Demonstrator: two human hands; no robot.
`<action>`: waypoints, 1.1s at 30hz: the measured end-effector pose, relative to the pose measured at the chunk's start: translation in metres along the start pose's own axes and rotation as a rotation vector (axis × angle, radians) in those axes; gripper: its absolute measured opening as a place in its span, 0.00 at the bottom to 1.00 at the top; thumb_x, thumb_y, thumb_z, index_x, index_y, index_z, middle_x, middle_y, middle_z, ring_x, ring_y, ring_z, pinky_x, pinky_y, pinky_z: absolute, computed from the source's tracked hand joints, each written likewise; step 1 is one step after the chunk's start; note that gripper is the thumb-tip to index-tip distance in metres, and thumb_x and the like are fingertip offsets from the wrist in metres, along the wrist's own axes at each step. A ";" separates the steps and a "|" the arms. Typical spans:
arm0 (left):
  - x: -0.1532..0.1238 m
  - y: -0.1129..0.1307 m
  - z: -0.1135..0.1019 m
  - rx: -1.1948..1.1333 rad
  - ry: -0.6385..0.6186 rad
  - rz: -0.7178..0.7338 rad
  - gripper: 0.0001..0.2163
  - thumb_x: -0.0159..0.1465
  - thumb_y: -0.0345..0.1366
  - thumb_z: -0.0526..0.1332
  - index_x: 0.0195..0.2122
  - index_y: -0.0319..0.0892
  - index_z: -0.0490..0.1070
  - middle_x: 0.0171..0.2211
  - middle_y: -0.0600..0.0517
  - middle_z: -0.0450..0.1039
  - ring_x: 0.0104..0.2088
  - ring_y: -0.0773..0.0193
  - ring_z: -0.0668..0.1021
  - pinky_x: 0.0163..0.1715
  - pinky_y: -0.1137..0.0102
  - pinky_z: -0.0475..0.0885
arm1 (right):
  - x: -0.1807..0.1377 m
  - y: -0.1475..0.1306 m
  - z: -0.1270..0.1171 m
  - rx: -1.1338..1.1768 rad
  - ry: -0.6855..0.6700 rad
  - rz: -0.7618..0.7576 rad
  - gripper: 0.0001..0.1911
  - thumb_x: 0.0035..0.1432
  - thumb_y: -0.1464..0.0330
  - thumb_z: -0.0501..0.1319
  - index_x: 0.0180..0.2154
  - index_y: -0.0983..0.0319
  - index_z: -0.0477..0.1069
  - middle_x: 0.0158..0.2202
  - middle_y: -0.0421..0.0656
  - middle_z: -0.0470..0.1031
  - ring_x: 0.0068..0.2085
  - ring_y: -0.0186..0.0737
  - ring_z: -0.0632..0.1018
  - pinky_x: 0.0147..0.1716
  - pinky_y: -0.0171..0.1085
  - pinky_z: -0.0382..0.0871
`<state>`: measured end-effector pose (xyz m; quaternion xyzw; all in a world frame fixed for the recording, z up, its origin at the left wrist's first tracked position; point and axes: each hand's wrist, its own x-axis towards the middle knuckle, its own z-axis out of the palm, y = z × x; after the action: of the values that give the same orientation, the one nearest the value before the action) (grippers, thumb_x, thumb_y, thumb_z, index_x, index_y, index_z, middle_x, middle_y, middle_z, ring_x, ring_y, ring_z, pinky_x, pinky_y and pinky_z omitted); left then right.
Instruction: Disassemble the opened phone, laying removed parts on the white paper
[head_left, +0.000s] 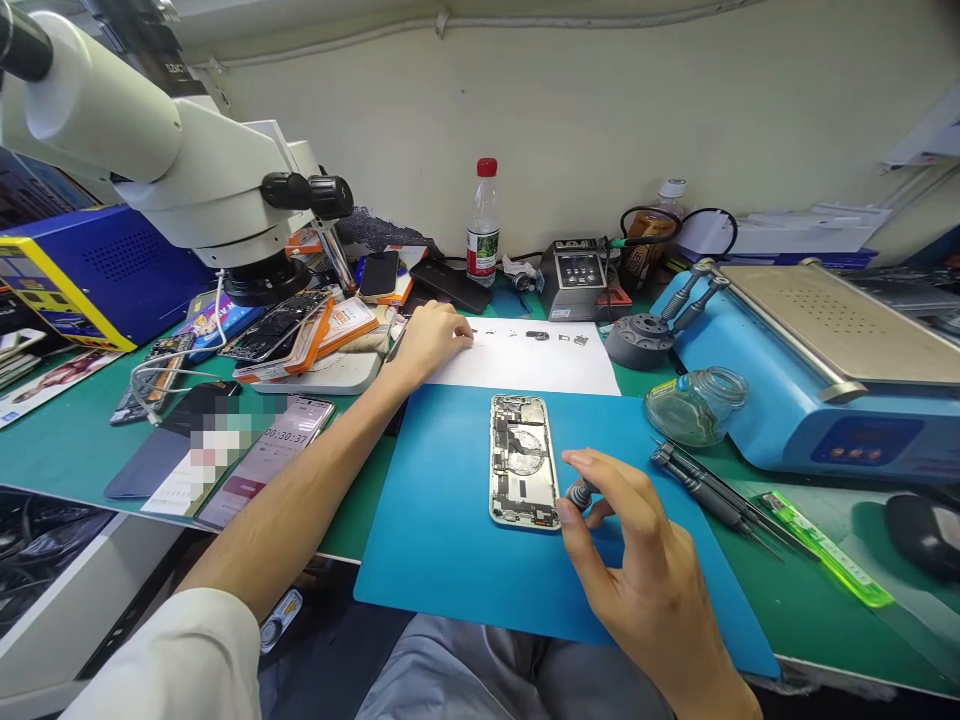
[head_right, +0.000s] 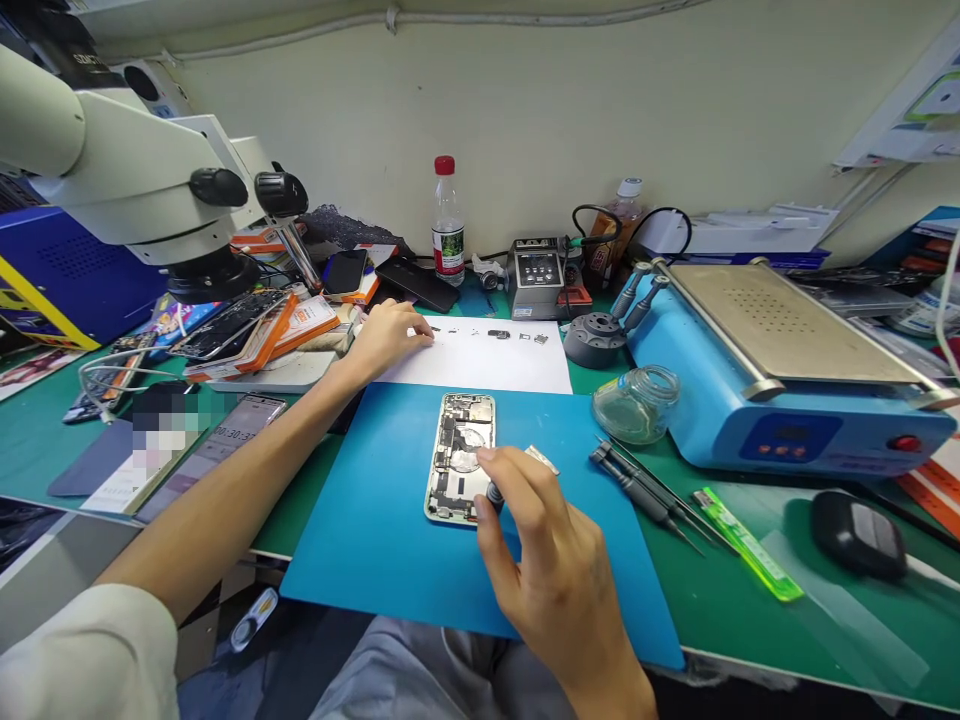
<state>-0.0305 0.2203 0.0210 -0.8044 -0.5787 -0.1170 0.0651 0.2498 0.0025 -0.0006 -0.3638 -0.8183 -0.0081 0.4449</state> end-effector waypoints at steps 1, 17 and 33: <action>-0.001 0.002 0.000 0.000 -0.001 0.001 0.15 0.76 0.43 0.68 0.59 0.42 0.78 0.59 0.44 0.79 0.55 0.52 0.83 0.57 0.51 0.81 | 0.000 0.000 0.000 0.002 -0.001 0.001 0.28 0.73 0.79 0.63 0.70 0.64 0.63 0.59 0.53 0.80 0.62 0.45 0.81 0.48 0.39 0.84; 0.001 0.006 0.006 -0.046 0.031 -0.002 0.14 0.77 0.43 0.67 0.58 0.42 0.78 0.59 0.44 0.79 0.55 0.52 0.82 0.57 0.51 0.81 | 0.000 0.000 0.000 0.000 0.004 0.011 0.32 0.73 0.79 0.64 0.72 0.59 0.60 0.59 0.52 0.81 0.60 0.46 0.83 0.45 0.41 0.86; 0.002 0.016 0.012 -0.043 0.058 0.004 0.13 0.76 0.42 0.67 0.58 0.42 0.78 0.59 0.44 0.79 0.56 0.52 0.82 0.57 0.51 0.81 | 0.001 -0.001 0.001 -0.001 0.007 0.019 0.33 0.73 0.78 0.64 0.73 0.57 0.59 0.59 0.52 0.81 0.59 0.48 0.83 0.44 0.42 0.87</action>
<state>-0.0138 0.2201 0.0107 -0.8030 -0.5725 -0.1526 0.0650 0.2481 0.0027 -0.0004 -0.3716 -0.8133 -0.0055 0.4478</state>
